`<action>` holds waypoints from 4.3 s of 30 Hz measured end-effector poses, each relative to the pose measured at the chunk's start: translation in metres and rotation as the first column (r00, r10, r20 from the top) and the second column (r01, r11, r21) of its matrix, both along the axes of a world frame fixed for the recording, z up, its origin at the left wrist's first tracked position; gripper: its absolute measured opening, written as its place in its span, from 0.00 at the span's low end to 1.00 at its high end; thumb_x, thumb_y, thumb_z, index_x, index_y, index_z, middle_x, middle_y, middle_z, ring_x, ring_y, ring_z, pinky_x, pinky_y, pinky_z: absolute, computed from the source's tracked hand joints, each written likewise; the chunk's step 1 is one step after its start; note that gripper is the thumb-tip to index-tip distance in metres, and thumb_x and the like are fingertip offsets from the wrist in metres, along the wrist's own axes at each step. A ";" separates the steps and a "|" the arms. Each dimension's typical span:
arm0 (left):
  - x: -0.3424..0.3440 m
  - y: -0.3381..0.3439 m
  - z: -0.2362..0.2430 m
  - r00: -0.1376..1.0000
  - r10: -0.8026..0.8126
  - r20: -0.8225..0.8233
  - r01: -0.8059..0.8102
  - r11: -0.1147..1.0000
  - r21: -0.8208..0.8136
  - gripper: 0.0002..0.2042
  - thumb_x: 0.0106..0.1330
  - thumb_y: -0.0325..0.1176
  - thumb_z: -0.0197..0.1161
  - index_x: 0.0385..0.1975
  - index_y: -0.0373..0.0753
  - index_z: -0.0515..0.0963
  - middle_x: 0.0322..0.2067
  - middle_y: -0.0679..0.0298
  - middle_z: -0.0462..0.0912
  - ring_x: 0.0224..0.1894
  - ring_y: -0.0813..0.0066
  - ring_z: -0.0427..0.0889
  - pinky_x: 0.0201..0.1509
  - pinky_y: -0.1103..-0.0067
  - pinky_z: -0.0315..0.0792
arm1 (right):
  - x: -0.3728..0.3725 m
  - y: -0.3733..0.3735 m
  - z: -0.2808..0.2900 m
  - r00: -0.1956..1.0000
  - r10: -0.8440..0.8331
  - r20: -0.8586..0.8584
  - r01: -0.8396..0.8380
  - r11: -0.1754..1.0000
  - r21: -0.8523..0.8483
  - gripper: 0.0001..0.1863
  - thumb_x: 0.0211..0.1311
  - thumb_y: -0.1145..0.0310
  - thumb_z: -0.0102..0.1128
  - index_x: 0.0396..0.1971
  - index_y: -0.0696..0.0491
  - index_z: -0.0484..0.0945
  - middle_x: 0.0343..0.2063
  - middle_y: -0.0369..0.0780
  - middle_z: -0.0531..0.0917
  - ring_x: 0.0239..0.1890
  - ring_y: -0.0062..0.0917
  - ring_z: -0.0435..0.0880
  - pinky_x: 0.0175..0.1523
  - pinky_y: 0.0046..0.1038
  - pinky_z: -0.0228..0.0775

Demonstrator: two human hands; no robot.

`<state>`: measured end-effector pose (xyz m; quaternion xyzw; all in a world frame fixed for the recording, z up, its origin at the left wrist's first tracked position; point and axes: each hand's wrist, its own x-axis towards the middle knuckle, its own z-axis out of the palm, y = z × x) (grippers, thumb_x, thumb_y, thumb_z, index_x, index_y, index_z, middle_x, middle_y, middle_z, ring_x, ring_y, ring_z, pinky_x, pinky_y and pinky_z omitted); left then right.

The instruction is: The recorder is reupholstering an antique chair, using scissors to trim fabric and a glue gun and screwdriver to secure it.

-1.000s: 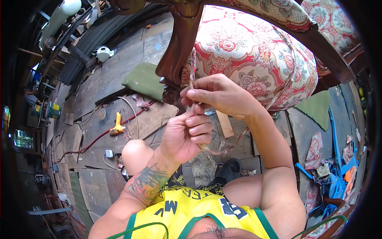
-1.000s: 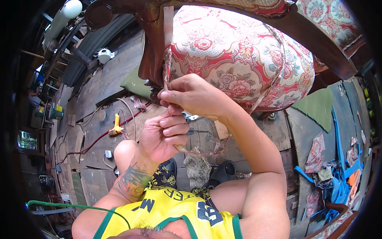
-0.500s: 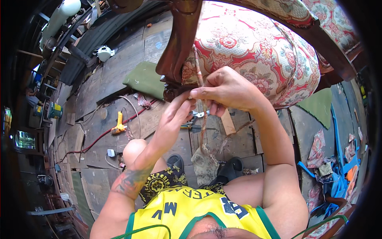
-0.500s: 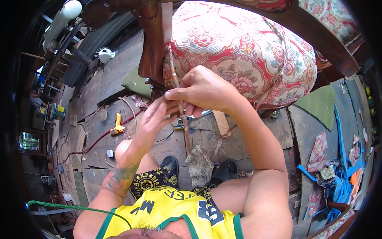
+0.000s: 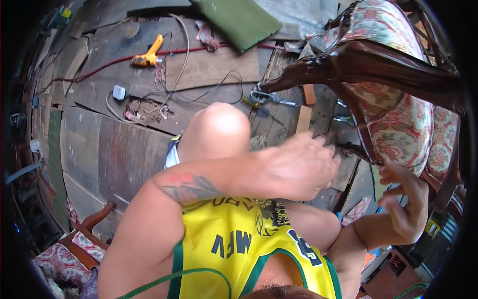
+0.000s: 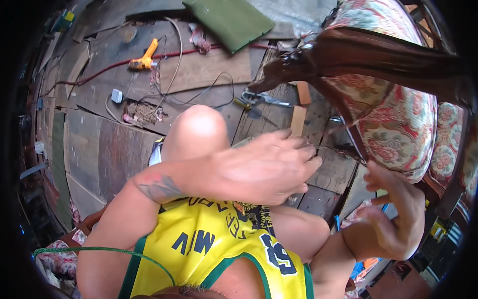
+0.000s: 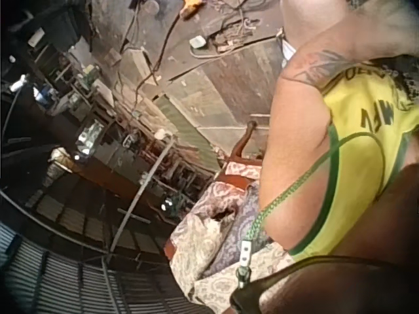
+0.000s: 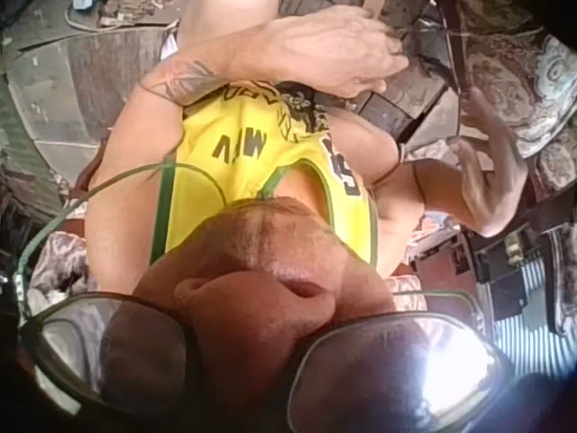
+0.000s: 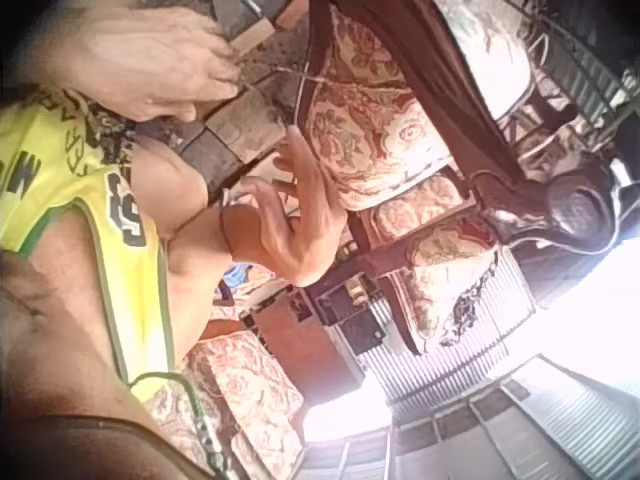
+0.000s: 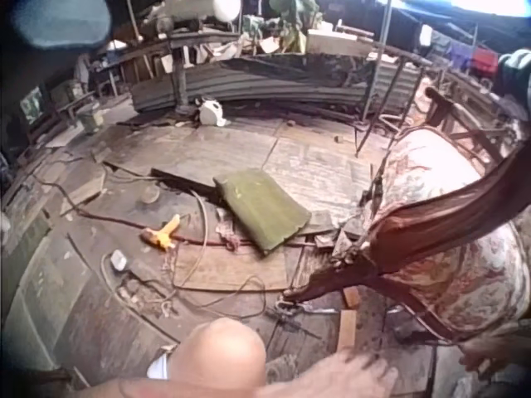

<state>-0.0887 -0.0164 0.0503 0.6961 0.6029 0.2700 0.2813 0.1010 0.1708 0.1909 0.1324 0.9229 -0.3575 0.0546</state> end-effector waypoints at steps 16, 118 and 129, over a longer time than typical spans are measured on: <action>-0.038 0.091 -0.383 0.884 0.420 -0.204 -0.416 0.907 0.067 0.22 0.64 0.30 0.57 0.59 0.34 0.76 0.53 0.52 0.82 0.55 0.59 0.84 0.52 0.73 0.80 | -0.067 -0.094 -0.098 0.911 0.060 0.408 -0.093 0.994 0.062 0.40 0.63 0.47 0.67 0.70 0.53 0.69 0.56 0.54 0.80 0.54 0.51 0.81 0.56 0.43 0.76; 0.056 0.130 -0.001 0.033 0.059 0.998 -0.532 0.846 -0.032 0.18 0.68 0.17 0.63 0.58 0.28 0.79 0.41 0.62 0.87 0.40 0.82 0.85 0.46 0.84 0.80 | 0.028 -0.030 -0.097 0.741 -0.522 -0.422 0.663 0.464 0.588 0.31 0.50 0.61 0.78 0.51 0.54 0.74 0.28 0.41 0.80 0.29 0.40 0.82 0.31 0.40 0.73; 0.054 0.127 -0.002 0.084 0.080 0.993 -0.523 0.852 -0.025 0.17 0.67 0.18 0.65 0.56 0.27 0.80 0.41 0.63 0.87 0.39 0.84 0.85 0.44 0.85 0.80 | 0.033 -0.022 -0.103 0.782 -0.413 -0.467 0.619 0.431 0.657 0.32 0.46 0.66 0.77 0.53 0.53 0.74 0.28 0.40 0.81 0.29 0.37 0.82 0.30 0.38 0.73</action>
